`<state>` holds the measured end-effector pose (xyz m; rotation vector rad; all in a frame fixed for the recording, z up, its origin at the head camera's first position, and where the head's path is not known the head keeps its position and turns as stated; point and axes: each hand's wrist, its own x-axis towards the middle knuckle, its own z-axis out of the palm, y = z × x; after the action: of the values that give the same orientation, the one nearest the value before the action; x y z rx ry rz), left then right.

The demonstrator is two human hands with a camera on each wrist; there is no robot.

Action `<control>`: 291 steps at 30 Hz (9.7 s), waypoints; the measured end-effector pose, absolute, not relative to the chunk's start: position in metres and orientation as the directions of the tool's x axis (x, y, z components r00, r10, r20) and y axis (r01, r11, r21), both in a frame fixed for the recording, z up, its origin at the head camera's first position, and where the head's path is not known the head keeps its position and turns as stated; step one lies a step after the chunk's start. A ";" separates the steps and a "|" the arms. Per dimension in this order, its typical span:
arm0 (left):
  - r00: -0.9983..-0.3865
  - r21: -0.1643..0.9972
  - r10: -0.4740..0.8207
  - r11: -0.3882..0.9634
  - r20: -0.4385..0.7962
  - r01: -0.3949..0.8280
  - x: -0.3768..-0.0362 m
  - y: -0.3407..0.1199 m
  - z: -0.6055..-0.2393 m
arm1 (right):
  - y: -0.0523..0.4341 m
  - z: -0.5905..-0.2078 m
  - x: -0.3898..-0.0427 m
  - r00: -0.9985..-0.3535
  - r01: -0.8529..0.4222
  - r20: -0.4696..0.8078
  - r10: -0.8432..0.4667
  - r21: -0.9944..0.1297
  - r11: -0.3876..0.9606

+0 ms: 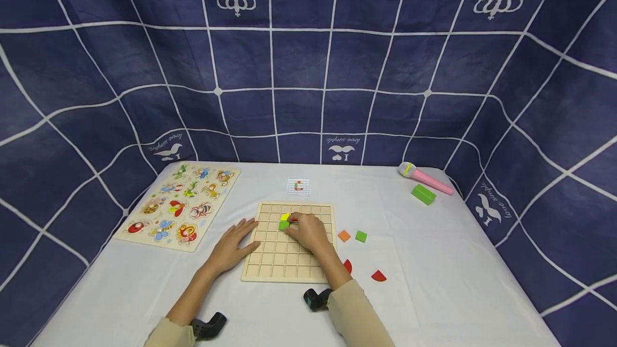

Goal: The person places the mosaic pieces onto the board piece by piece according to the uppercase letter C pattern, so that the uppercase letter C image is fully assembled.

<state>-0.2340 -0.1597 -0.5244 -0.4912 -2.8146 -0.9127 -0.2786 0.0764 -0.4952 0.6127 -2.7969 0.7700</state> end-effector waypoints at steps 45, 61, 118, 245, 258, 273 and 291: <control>-0.935 0.537 0.263 0.767 0.236 0.351 -0.235 -0.160 -0.526 | 0.220 -0.474 -0.237 -0.945 -0.290 0.286 -0.156 -0.518 0.805; -0.936 0.541 0.263 0.765 0.234 0.350 -0.234 -0.160 -0.523 | 0.255 -0.500 -0.233 -0.970 -0.196 0.219 -0.101 -0.473 0.859; -0.936 0.538 0.266 0.766 0.231 0.351 -0.234 -0.159 -0.524 | 0.088 -0.492 -0.257 -0.861 -0.505 0.223 -0.458 -0.494 0.708; -0.935 0.523 0.270 0.776 0.228 0.352 -0.236 -0.160 -0.524 | 0.085 -0.511 -0.230 -0.833 -0.545 0.383 -0.400 -0.442 0.713; -0.935 0.525 0.270 0.774 0.232 0.354 -0.236 -0.161 -0.525 | 0.084 -0.511 -0.230 -0.818 -0.569 0.389 -0.423 -0.447 0.690; -0.933 0.526 0.274 0.771 0.236 0.359 -0.235 -0.160 -0.524 | 0.123 -0.491 -0.228 -0.847 -0.518 0.424 -0.322 -0.518 0.681; -0.938 0.538 0.264 0.769 0.225 0.346 -0.235 -0.159 -0.521 | 0.231 -0.501 -0.249 -0.915 -0.391 0.182 -0.361 -0.628 0.673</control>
<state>-0.2348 -0.1593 -0.5215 -0.4897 -2.8248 -0.8998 -0.2490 0.2312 -0.5009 0.6372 -2.8346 1.0796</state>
